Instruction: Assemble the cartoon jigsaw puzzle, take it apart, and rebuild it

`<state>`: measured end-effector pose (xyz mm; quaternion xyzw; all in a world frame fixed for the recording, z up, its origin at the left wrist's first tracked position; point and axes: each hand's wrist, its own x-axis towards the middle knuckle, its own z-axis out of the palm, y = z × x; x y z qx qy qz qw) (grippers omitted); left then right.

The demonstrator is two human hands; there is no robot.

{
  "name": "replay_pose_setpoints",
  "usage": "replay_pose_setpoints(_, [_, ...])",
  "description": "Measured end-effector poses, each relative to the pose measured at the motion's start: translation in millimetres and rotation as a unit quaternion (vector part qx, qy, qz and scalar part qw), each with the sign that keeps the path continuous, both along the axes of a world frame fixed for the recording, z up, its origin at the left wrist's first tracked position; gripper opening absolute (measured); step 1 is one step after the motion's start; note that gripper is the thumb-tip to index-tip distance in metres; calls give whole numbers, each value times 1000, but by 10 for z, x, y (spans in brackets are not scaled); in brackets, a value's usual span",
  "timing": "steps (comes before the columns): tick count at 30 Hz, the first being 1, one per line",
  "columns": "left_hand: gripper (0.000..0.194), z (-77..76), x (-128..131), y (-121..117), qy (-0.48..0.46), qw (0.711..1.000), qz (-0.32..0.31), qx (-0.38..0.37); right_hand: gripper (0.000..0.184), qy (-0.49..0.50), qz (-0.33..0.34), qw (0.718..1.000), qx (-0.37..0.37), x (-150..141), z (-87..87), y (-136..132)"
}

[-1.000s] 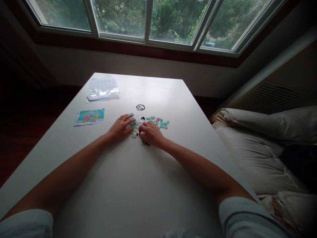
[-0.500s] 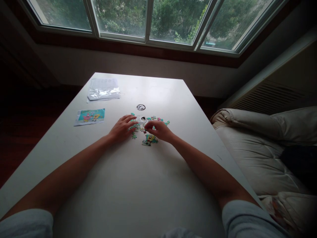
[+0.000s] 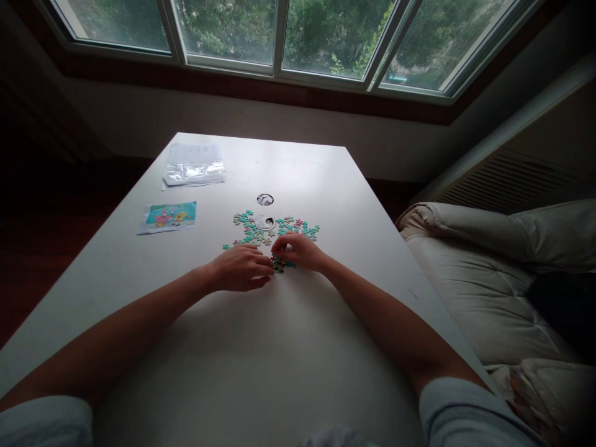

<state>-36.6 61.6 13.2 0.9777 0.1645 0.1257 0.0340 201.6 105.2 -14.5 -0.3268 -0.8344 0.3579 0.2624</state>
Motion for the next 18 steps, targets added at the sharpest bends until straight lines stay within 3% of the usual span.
replay_pose_setpoints(7, [23,-63,-1,-19,-2,1000,7,4,8,-12,5,1000,3,-11,0,5])
replay_pose_setpoints(18, [23,-54,12,-17,-34,999,8,-20,9,-57,4,995,79,-48,-39,15])
